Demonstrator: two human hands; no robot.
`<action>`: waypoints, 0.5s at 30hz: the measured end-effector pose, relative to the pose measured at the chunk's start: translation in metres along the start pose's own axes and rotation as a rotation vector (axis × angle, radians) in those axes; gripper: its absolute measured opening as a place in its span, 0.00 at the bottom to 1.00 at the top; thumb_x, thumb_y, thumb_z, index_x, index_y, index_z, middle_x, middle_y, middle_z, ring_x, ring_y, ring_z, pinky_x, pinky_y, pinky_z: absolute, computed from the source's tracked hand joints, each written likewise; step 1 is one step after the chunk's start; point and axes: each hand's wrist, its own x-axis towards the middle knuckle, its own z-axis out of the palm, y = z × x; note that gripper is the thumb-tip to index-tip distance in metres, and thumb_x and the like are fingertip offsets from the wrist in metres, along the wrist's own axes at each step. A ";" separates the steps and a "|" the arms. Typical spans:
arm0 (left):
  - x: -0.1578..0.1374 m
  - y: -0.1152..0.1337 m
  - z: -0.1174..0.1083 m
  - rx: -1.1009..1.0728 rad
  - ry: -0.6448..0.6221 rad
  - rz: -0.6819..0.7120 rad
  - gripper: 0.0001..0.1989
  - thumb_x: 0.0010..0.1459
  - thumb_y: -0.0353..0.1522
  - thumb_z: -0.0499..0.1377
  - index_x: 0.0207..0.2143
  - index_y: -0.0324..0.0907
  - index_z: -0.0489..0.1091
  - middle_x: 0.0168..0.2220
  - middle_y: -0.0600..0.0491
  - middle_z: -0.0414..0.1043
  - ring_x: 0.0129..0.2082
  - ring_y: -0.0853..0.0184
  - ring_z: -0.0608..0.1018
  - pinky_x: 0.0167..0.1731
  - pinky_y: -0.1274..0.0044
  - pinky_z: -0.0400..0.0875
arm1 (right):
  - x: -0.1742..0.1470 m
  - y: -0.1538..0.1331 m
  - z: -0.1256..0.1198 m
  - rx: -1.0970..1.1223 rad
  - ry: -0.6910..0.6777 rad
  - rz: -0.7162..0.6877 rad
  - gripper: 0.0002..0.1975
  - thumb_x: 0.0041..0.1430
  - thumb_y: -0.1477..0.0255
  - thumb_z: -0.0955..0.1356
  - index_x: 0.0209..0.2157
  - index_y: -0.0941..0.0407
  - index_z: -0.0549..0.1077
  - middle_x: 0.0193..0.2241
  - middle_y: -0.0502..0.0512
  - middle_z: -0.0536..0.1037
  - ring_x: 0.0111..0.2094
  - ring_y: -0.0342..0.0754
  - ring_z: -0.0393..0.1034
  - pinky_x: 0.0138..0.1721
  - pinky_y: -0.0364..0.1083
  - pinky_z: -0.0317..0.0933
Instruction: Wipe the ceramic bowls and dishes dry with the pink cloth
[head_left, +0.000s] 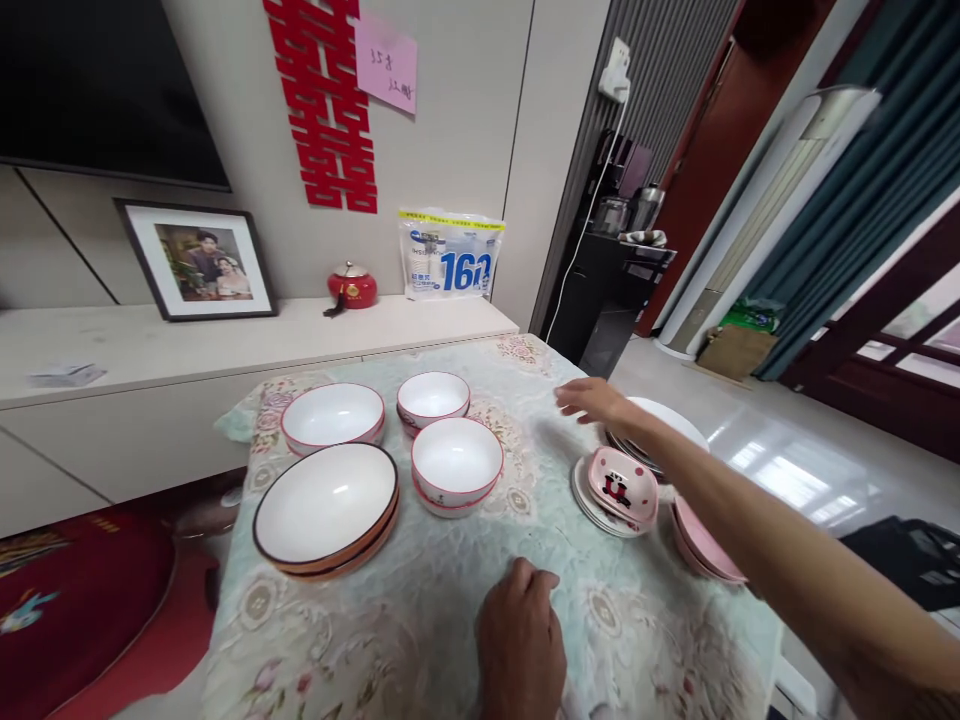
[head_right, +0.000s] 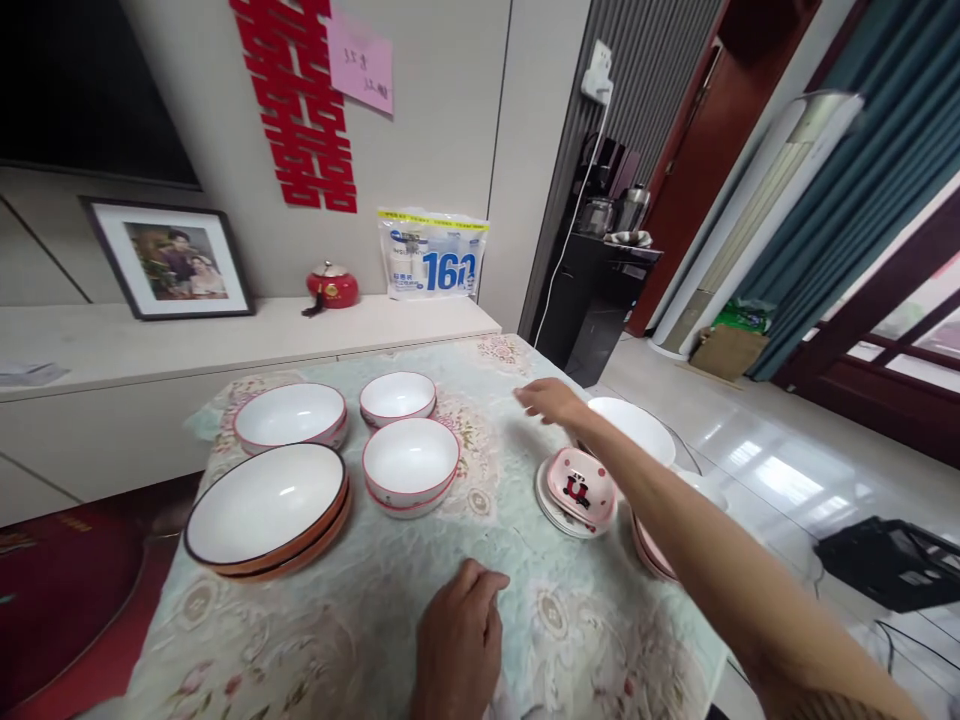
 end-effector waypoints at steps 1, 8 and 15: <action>0.000 0.001 0.000 0.008 0.001 -0.001 0.24 0.57 0.18 0.49 0.44 0.47 0.78 0.42 0.51 0.77 0.40 0.64 0.77 0.41 0.73 0.65 | -0.001 0.013 -0.021 -0.013 0.081 0.026 0.15 0.66 0.66 0.65 0.47 0.61 0.75 0.47 0.64 0.78 0.42 0.48 0.74 0.35 0.42 0.66; 0.000 0.000 0.002 0.011 0.036 0.026 0.23 0.57 0.18 0.49 0.42 0.46 0.77 0.40 0.51 0.76 0.39 0.64 0.78 0.39 0.73 0.65 | -0.030 0.085 -0.085 -0.129 0.220 0.171 0.11 0.64 0.72 0.64 0.40 0.62 0.76 0.40 0.66 0.80 0.34 0.48 0.76 0.33 0.43 0.67; -0.003 0.002 0.002 -0.084 0.087 0.045 0.22 0.55 0.18 0.47 0.43 0.43 0.75 0.40 0.49 0.75 0.40 0.62 0.78 0.41 0.72 0.67 | -0.059 0.091 -0.042 -0.457 0.047 0.066 0.06 0.61 0.71 0.69 0.36 0.58 0.78 0.35 0.54 0.80 0.41 0.50 0.74 0.44 0.47 0.65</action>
